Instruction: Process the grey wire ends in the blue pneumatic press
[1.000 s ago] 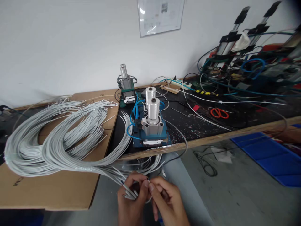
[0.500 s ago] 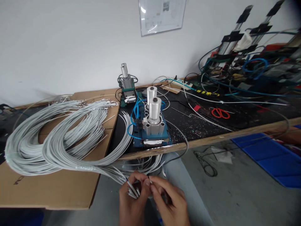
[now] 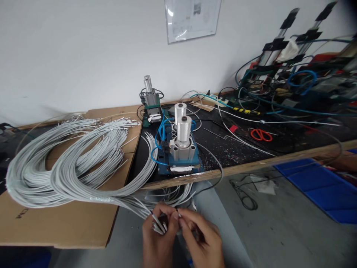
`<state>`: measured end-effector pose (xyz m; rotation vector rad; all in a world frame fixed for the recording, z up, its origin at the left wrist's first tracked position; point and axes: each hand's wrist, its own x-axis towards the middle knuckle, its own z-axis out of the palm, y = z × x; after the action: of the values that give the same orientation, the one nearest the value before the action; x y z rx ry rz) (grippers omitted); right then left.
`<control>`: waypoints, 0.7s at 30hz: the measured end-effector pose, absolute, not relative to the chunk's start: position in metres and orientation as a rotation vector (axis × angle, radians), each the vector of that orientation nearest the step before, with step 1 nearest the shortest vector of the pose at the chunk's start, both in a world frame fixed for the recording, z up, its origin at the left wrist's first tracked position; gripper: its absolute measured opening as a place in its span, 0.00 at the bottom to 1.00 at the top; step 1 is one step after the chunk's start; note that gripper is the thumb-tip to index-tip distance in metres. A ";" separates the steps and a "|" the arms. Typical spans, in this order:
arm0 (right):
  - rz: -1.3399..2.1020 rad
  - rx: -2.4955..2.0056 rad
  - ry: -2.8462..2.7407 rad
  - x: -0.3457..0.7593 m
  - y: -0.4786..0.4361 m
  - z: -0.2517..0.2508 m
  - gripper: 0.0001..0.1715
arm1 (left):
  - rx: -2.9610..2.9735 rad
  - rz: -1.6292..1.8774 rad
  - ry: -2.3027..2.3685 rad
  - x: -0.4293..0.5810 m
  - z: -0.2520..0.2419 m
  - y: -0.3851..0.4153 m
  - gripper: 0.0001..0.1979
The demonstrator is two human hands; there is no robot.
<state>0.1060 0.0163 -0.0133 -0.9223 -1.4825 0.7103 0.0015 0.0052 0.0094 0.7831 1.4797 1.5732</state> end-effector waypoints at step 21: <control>0.711 -0.926 -1.440 0.102 0.022 -0.015 0.15 | 0.766 1.772 1.543 0.019 -0.004 0.007 0.17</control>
<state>0.1023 0.0216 -0.0151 -0.9263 -1.4405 0.7106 0.0185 0.0066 -0.0037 0.7661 1.5429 1.7717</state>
